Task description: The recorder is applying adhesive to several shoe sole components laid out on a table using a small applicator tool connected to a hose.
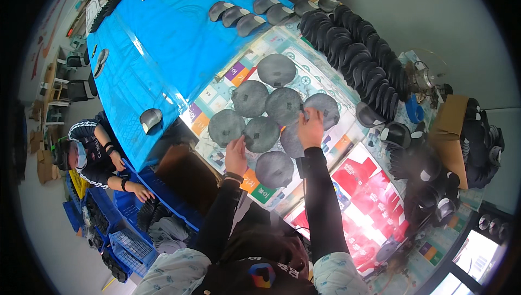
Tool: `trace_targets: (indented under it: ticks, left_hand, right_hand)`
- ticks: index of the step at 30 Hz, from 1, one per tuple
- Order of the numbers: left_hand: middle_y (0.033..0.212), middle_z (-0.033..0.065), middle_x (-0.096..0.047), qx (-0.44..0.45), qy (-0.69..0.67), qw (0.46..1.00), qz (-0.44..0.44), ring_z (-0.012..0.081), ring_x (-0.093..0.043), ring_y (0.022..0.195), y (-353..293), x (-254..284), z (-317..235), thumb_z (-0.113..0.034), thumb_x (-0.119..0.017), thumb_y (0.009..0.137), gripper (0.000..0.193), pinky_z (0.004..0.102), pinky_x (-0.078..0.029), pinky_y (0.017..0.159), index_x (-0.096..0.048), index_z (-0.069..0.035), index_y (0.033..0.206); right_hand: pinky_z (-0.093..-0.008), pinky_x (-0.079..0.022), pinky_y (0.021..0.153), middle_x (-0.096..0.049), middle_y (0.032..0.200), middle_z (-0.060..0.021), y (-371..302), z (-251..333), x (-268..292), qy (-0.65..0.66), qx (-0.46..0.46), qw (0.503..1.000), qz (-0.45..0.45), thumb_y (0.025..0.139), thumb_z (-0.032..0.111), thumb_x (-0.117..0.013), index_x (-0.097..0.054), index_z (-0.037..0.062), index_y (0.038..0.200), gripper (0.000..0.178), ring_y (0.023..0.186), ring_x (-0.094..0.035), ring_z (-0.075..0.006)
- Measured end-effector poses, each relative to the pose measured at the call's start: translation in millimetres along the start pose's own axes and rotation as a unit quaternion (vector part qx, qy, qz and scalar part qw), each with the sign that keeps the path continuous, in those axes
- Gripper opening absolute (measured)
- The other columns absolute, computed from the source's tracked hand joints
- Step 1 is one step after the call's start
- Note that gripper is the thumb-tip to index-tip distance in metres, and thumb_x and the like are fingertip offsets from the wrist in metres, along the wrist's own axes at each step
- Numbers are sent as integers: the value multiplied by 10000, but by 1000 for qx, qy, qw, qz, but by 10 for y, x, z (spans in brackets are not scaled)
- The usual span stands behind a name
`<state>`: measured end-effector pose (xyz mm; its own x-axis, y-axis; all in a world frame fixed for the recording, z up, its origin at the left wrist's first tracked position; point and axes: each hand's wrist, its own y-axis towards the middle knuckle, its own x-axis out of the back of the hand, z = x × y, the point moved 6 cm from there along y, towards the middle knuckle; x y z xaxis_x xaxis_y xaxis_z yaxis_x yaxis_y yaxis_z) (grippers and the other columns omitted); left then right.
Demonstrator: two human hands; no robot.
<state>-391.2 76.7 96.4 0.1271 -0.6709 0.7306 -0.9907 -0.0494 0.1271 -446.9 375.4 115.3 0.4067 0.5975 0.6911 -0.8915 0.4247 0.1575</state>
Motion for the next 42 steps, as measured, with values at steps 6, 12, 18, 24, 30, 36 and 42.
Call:
trace_targets:
  ticks: [6, 12, 18, 24, 30, 36, 42]
  left_hand:
    - [1121, 186, -617, 42, 32, 997, 60, 378, -590, 1003, -98, -35, 120, -149, -552, 997, 390, 431, -493, 879, -537, -29, 1368]
    - [1104, 295, -591, 180, 48, 976, -115, 473, -545, 1069, -689, 551, 793, -102, -625, 805, 467, 527, -428, 949, -542, 78, 1228]
    - [907, 207, -729, 323, -112, 940, -2, 318, -728, 880, -1180, 396, 1177, -165, -664, 844, 273, 395, -565, 764, -676, 35, 1030]
    - [960, 287, -683, 322, -69, 943, -43, 477, -636, 983, -1150, 316, 1214, -210, -731, 764, 332, 500, -525, 903, -689, 32, 988]
    - [1127, 318, -599, 405, -14, 914, 19, 477, -606, 1062, -1203, 289, 1081, -263, -727, 777, 392, 481, -509, 947, -677, 26, 1037]
    - [1004, 317, -663, 456, -5, 887, -71, 478, -665, 955, -1195, 302, 1028, -253, -763, 714, 429, 513, -559, 855, -651, 35, 1011]
    - [948, 312, -687, 385, -70, 915, -93, 473, -670, 930, -1228, 220, 1162, -269, -717, 779, 375, 514, -549, 835, -641, 61, 938]
  right_hand:
    - [-353, -534, 727, -636, 1032, -140, -384, 14, 634, 98, 39, 994, 27, 887, 33, -647, -639, 31, 1077, 190, 828, -646, -265]
    - [-239, -325, 493, -496, 714, -11, -879, 856, 1397, 262, -238, 919, 176, 957, 59, -592, -558, 50, 1096, 143, 553, -432, -64]
    - [-192, -281, 485, -468, 629, 13, -1221, 3085, 2258, 482, -87, 823, 287, 913, 108, -589, -498, -5, 983, 162, 505, -405, -53]
    - [-232, -435, 540, -613, 746, -101, -1624, 4500, 3013, 542, 165, 712, 415, 936, 15, -642, -563, -64, 919, 113, 587, -548, -129]
    - [-220, -353, 567, -528, 705, -50, -1986, 4899, 3055, 520, 198, 715, 423, 920, -11, -602, -472, -10, 967, 139, 588, -445, -91]
    - [-279, -451, 630, -623, 865, -152, -2057, 4861, 3029, 443, 148, 691, 552, 906, 6, -656, -571, -40, 930, 99, 690, -574, -176]
    - [-186, -224, 429, -401, 495, 48, -1960, 4250, 2885, 297, 128, 876, 359, 996, 530, -540, -145, -67, 1565, 914, 424, -348, -24]
